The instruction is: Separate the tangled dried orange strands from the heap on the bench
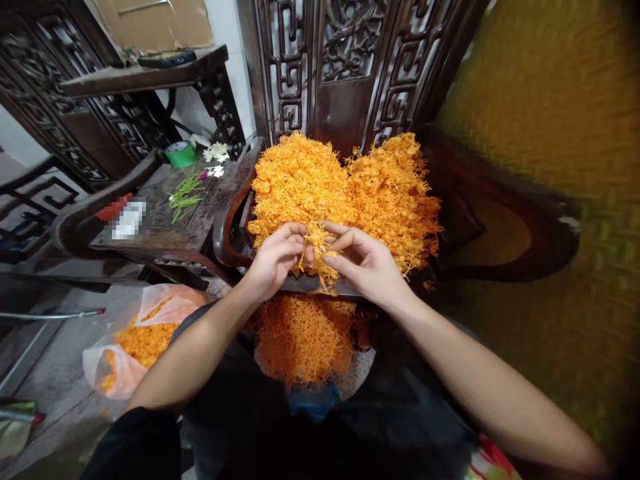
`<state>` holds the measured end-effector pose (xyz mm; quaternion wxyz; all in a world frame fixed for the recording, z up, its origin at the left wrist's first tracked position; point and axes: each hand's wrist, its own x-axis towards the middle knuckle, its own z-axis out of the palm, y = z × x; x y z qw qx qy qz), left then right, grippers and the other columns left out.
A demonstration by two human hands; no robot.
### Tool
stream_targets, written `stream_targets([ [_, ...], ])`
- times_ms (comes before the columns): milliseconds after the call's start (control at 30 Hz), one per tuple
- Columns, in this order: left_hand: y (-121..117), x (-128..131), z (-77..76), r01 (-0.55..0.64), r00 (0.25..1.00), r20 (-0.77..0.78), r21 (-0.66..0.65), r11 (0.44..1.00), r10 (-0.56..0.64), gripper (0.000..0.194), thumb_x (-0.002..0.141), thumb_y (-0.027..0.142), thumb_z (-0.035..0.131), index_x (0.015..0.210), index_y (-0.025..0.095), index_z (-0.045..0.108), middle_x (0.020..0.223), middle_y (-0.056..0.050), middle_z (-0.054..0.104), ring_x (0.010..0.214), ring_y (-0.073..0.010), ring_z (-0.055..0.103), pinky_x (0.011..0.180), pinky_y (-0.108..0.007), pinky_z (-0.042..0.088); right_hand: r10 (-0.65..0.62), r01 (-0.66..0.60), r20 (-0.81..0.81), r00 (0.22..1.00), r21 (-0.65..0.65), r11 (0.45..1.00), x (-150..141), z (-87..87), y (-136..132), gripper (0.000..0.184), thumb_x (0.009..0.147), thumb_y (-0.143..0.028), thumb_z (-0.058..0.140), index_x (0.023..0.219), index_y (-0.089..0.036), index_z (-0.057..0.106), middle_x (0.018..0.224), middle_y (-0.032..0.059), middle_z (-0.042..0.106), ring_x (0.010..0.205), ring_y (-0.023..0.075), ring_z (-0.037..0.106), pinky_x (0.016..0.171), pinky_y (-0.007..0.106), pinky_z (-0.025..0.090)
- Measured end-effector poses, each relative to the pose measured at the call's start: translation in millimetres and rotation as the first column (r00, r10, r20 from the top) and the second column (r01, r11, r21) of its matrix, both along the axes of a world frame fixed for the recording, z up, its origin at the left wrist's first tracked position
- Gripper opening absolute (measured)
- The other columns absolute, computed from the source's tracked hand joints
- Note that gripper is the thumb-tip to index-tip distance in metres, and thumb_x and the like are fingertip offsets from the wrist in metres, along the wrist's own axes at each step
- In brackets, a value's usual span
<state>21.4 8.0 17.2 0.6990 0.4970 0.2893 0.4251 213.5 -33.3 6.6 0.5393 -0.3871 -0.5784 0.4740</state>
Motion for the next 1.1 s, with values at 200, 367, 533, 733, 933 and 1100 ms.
stream_targets([
  [200,-1,8,-5.5,-0.112,0.983,-0.13,0.107,0.988,0.126,0.035,0.084,0.046,0.078,0.09,0.021,0.054,0.066,0.003,0.063,0.059,-0.0108,0.06,0.063,-0.026,0.051,0.057,-0.07,-0.127,0.99,-0.104,0.992,2,1.9,-1,0.033,0.079,-0.042,0.089,0.083,-0.022,0.064,0.134,0.0101,0.073,0.128,0.0256,0.069,0.112,0.047,0.053],
  [367,-5,11,-10.9,-0.2,0.925,-0.248,0.324,0.925,0.287,0.029,0.085,0.038,0.08,0.086,0.019,0.058,0.072,0.002,0.064,0.061,-0.0094,0.059,0.057,-0.023,0.046,0.02,-0.027,-0.112,0.994,-0.066,0.997,0,4.6,-5,0.03,0.079,-0.042,0.089,0.081,-0.022,0.066,0.134,0.008,0.072,0.127,0.0239,0.068,0.11,0.043,0.055],
  [533,-11,11,-12.6,-0.207,0.897,-0.301,0.36,0.91,0.323,0.022,0.09,0.034,0.073,0.084,0.019,0.057,0.075,0.001,0.067,0.065,-0.0115,0.067,0.06,-0.024,0.05,-0.136,0.136,-0.01,0.991,-0.03,0.99,-1,-0.6,-3,0.029,0.08,-0.043,0.087,0.082,-0.021,0.07,0.115,0.0091,0.074,0.108,0.0227,0.071,0.094,0.04,0.059],
  [733,-18,15,-7.0,-0.143,0.859,-0.416,0.365,0.92,0.299,0.021,0.088,0.029,0.072,0.078,0.02,0.056,0.07,-0.001,0.071,0.063,-0.0136,0.068,0.059,-0.026,0.049,-0.234,0.227,0.106,0.966,0.071,0.971,-4,-1.0,1,0.018,0.081,-0.031,0.082,0.077,-0.021,0.067,0.096,0.0067,0.074,0.093,0.0211,0.07,0.081,0.037,0.058],
  [933,-20,16,-3.8,-0.155,0.934,-0.287,0.215,0.964,0.214,0.023,0.079,0.018,0.069,0.07,0.021,0.048,0.058,0.004,0.059,0.048,-0.0077,0.053,0.05,-0.024,0.04,-0.398,0.299,0.294,0.869,0.33,0.895,12,0.1,15,0.024,0.083,-0.009,0.063,0.063,-0.023,0.061,0.086,0.0047,0.072,0.087,0.0212,0.07,0.082,0.041,0.056],
  [1100,-16,-2,5.9,-0.166,0.976,-0.125,0.123,0.979,0.181,0.025,0.082,0.024,0.072,0.072,0.021,0.049,0.063,0.002,0.066,0.049,-0.0073,0.055,0.054,-0.026,0.047,-0.516,0.501,0.2,0.833,0.124,0.856,47,-6.9,29,0.011,0.073,-0.018,0.082,0.077,-0.022,0.071,0.075,0.0027,0.069,0.071,0.0213,0.069,0.071,0.042,0.06],
])
